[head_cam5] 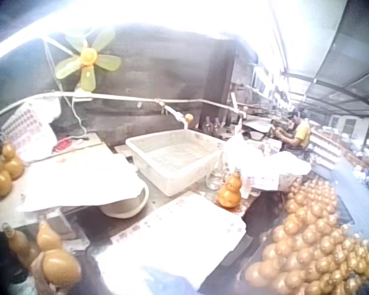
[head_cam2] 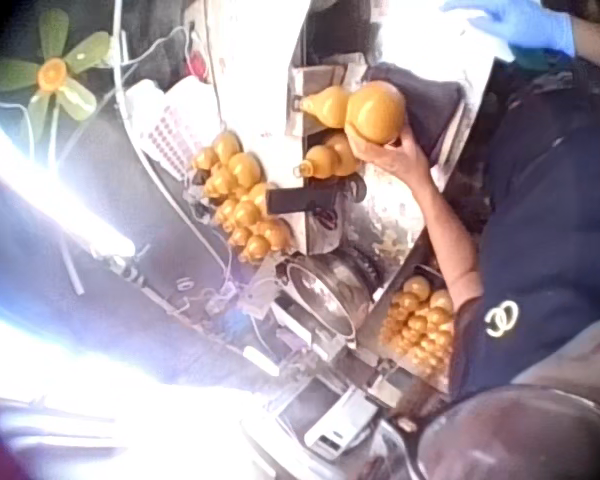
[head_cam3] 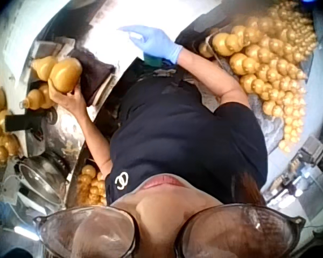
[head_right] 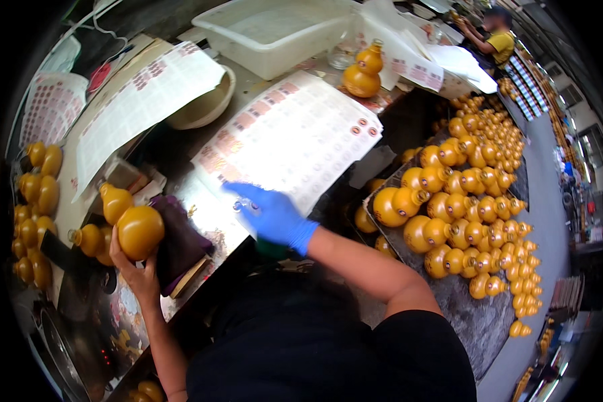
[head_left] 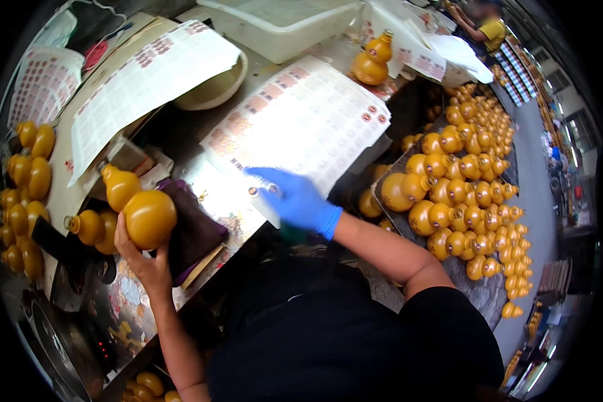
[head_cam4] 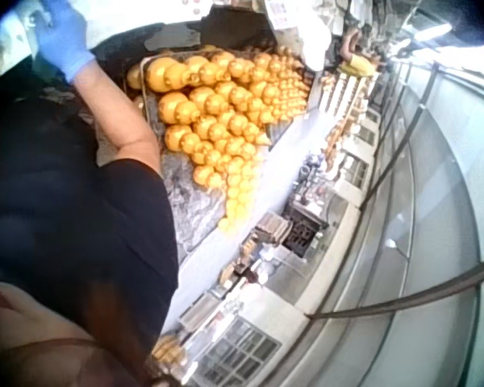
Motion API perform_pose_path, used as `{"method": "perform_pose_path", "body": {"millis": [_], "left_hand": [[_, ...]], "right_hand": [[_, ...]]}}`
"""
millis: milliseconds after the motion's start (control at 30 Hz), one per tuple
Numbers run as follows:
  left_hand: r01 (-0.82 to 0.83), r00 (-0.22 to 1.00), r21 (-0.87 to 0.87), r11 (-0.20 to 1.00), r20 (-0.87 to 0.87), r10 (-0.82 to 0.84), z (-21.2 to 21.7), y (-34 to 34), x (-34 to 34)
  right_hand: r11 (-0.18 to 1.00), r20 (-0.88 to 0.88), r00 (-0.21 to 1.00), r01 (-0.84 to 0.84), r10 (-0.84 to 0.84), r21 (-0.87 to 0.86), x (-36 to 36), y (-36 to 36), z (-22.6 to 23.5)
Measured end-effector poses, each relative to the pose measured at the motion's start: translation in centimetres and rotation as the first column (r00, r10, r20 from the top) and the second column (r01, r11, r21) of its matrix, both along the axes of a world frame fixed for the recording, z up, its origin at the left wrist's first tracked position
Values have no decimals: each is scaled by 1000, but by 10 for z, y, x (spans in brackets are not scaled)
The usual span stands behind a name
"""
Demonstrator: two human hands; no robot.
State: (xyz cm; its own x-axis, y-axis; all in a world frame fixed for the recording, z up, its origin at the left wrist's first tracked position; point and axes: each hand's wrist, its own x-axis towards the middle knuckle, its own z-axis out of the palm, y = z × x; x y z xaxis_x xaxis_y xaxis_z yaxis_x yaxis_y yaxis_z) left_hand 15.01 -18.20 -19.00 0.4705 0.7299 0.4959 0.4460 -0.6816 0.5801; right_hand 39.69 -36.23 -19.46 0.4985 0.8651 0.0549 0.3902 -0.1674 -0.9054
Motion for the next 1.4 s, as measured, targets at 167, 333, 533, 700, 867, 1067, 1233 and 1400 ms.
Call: {"method": "perform_pose_path", "body": {"millis": [167, 333, 533, 700, 867, 1067, 1233, 1400], "left_hand": [[19, 994, -128, 992, 107, -5, -10, -2, 4], [54, 986, -191, 980, 164, -22, -10, -2, 7], [45, 990, -165, 985, 138, -22, -12, 1, 1], [64, 985, -188, 980, 169, -32, -17, 2, 2], [38, 988, -162, 986, 157, -12, -14, -4, 7], [43, 995, -55, 998, 92, -38, -14, 4, 3], [53, 994, -99, 994, 103, -42, -9, 5, -3], [44, 994, -147, 988, 102, -29, -7, 5, -8]], "right_hand": [[933, 415, 840, 355, -349, 67, 93, -63, -38], [993, 534, 838, -70, 113, -99, 53, -48, -22], [900, 590, 731, -74, 343, -430, 56, -18, -28], [983, 669, 741, 72, 61, -171, 82, -98, -39], [753, -354, 674, 636, -648, -168, 53, -103, -56], [790, -769, 419, 587, -484, -177, 50, -60, -76], [723, -721, 369, 640, -586, -260, 48, -108, -74], [778, -312, 741, 629, -594, 13, 60, -100, -45]]}}
